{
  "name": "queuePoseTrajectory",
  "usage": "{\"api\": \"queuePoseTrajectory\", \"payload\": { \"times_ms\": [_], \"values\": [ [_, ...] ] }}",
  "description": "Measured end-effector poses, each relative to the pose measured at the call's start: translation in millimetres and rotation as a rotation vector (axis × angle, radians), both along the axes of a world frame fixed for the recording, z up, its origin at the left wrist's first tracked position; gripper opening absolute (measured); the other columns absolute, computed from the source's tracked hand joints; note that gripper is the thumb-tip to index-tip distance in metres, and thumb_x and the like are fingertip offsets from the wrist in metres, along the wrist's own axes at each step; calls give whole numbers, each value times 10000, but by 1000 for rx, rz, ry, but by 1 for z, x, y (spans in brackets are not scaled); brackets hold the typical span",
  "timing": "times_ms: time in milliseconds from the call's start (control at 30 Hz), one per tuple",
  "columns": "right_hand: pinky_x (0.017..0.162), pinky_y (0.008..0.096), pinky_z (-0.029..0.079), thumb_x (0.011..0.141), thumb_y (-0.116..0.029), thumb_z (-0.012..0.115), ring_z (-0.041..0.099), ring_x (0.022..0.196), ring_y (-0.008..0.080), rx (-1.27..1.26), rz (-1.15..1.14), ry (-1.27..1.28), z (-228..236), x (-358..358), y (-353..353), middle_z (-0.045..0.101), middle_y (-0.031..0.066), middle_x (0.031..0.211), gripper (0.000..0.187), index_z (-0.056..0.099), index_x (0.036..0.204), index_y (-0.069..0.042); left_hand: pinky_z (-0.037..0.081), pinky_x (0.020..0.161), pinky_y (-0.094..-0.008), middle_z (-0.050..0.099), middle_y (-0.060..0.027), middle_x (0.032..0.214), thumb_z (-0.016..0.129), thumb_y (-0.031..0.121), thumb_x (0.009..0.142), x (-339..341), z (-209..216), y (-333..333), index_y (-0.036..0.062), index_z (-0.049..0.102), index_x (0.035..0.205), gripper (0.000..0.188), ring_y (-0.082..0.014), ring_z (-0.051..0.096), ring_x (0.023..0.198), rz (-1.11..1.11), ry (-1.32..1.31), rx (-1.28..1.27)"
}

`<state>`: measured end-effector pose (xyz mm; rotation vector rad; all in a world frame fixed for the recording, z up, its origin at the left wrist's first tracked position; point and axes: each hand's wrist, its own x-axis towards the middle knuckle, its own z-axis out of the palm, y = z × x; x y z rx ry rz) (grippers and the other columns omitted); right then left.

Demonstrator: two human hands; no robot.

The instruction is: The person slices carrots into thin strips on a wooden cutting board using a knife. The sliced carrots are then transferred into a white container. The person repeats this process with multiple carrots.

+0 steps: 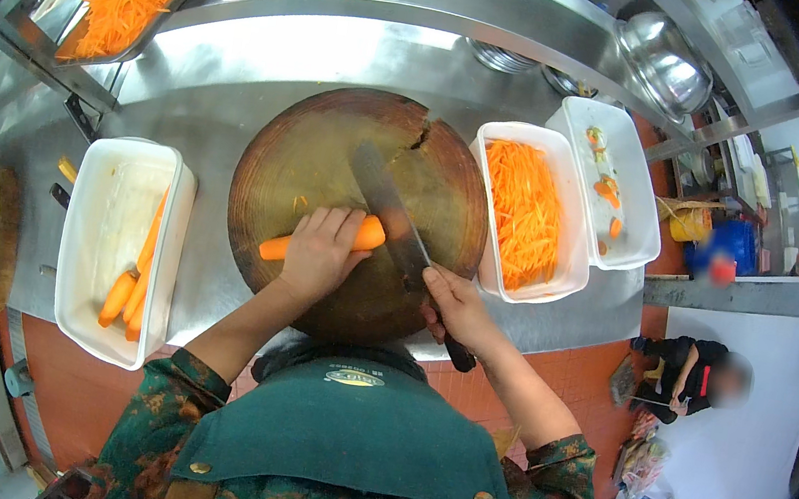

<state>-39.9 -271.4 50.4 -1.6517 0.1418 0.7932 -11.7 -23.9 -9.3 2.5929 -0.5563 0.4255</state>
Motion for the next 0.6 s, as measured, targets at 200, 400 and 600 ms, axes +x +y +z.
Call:
{"api": "queuePoseTrajectory", "payload": {
  "times_ms": [200,400,600],
  "values": [
    [406,291,387,1038,-528,473,425,426,126,228,-398,-30,31,-17,-27,475,37,629,464,486,933,-76,503,841,-454,614,-130,1126,764,348,819,16,21,-11,106,604,1263,530,-340,615,971,9,52,4],
    [410,295,409,1048,-518,453,449,422,144,251,-527,-63,28,-37,-60,490,57,626,499,496,862,-57,518,780,-452,621,-147,1012,727,176,801,85,7,-43,71,603,933,210,-351,628,945,-192,395,109],
    [426,282,414,1081,-435,420,457,454,129,335,-669,0,21,-92,-106,497,46,654,377,505,1050,-69,507,684,-404,644,-135,814,738,147,758,144,37,-76,55,588,842,195,-304,658,800,-346,709,1]
  ]
}}
